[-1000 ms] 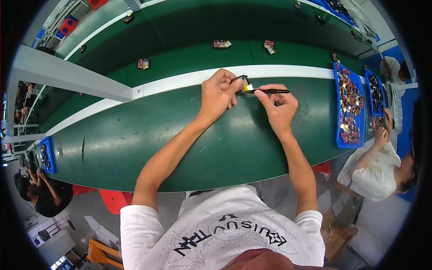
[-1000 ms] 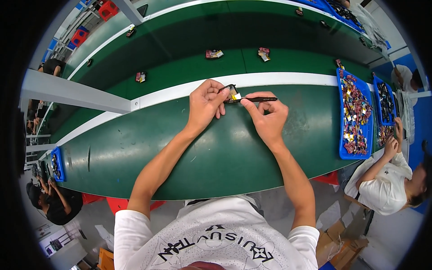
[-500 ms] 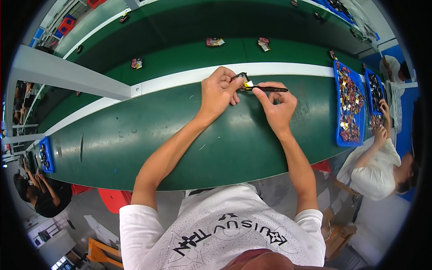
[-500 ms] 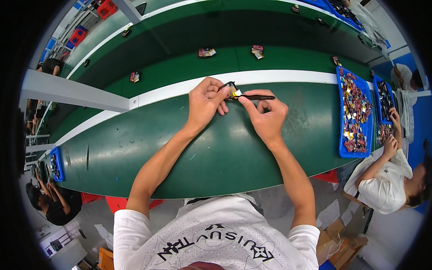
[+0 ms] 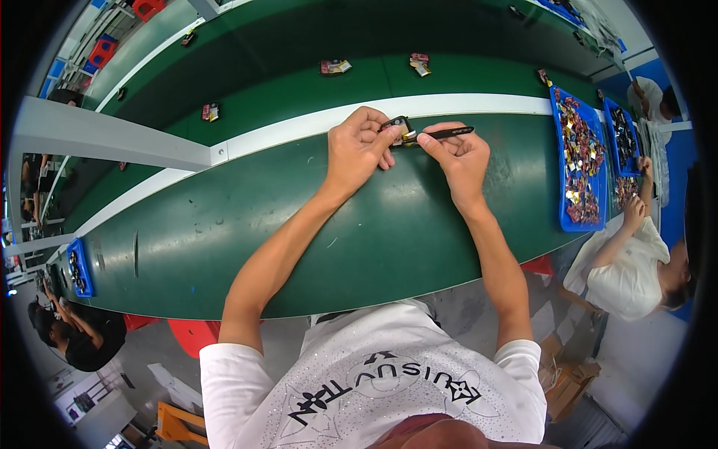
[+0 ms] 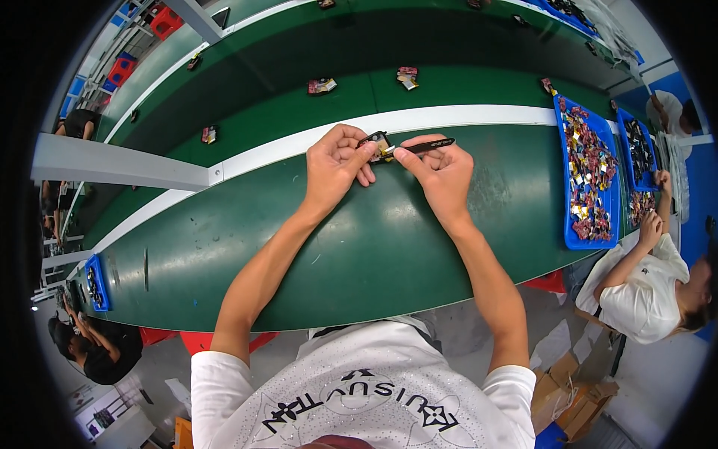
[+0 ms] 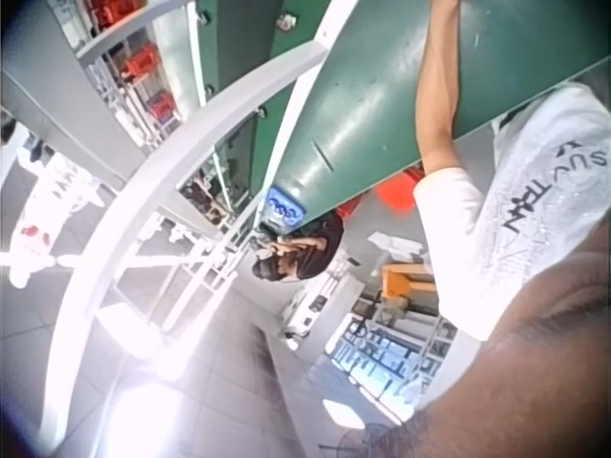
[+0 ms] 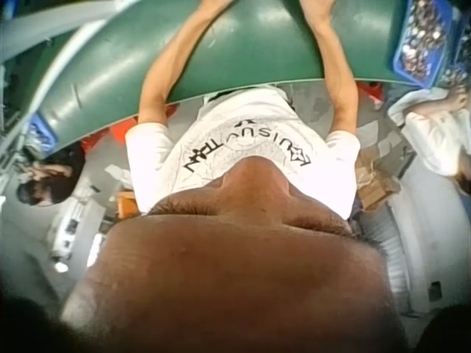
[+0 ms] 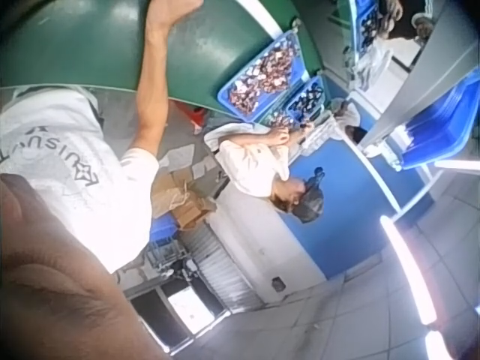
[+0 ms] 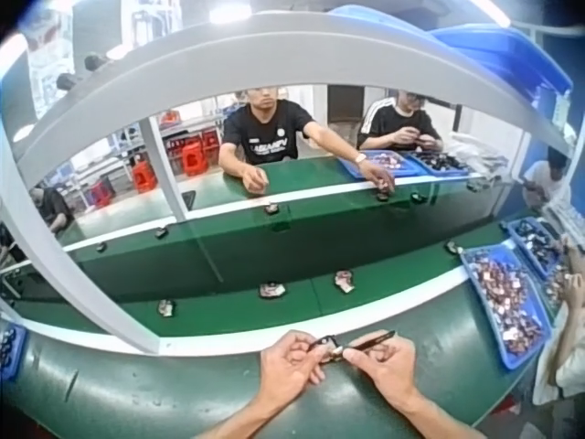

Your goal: Assembling small electronic components using tweezers on a production line.

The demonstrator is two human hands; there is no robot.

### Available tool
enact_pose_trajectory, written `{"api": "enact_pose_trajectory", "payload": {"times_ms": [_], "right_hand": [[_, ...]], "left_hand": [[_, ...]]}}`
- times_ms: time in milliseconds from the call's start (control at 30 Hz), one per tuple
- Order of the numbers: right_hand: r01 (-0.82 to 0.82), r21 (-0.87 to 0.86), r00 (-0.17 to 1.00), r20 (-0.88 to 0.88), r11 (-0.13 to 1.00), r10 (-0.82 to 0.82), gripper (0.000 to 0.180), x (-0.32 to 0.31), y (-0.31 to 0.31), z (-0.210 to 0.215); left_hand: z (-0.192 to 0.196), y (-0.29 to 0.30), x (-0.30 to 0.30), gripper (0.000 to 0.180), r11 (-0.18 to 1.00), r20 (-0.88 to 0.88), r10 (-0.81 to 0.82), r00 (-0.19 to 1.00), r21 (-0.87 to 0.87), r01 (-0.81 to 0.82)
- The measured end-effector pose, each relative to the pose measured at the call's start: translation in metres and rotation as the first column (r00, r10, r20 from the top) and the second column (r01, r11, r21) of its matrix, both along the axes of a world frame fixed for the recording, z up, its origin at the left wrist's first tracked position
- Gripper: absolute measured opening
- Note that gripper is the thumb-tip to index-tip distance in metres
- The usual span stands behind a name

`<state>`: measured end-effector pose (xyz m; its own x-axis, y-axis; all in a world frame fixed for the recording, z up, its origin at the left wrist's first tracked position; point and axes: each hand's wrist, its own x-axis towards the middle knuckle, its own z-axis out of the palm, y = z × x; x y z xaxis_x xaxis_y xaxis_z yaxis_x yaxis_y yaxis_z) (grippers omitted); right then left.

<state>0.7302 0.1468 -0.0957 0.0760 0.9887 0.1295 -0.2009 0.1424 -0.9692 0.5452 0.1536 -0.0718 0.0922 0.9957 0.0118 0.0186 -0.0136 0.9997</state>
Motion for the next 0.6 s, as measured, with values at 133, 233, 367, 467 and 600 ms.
{"api": "enact_pose_trajectory", "payload": {"times_ms": [133,233,367,467,600], "right_hand": [[-0.052,-0.039,0.998,-0.042,0.998,0.050,0.013,0.0021,-0.0007,0.0022],[-0.056,-0.062,0.998,-0.043,0.997,0.053,0.013,0.0013,-0.0018,0.0044],[-0.041,-0.065,0.997,-0.069,0.997,0.037,0.013,-0.0002,-0.0018,0.0055],[-0.055,-0.096,0.996,-0.078,0.994,0.047,0.013,0.0008,-0.0014,0.0052],[-0.061,-0.094,0.995,-0.081,0.994,0.053,0.013,0.0005,-0.0008,0.0052]], "left_hand": [[-0.0021,-0.0001,0.0014,0.015,0.999,0.046,0.033,0.998,0.009,-0.034],[-0.0017,0.0001,0.0005,0.016,1.000,0.046,0.026,0.999,0.009,-0.026],[-0.0008,0.0006,-0.0010,0.018,1.000,0.010,-0.013,1.000,0.002,0.013],[-0.0008,0.0000,0.0003,0.016,1.000,0.042,0.023,0.999,0.001,-0.023],[-0.0014,0.0000,-0.0024,0.016,1.000,0.002,0.012,1.000,0.005,-0.012]]}}
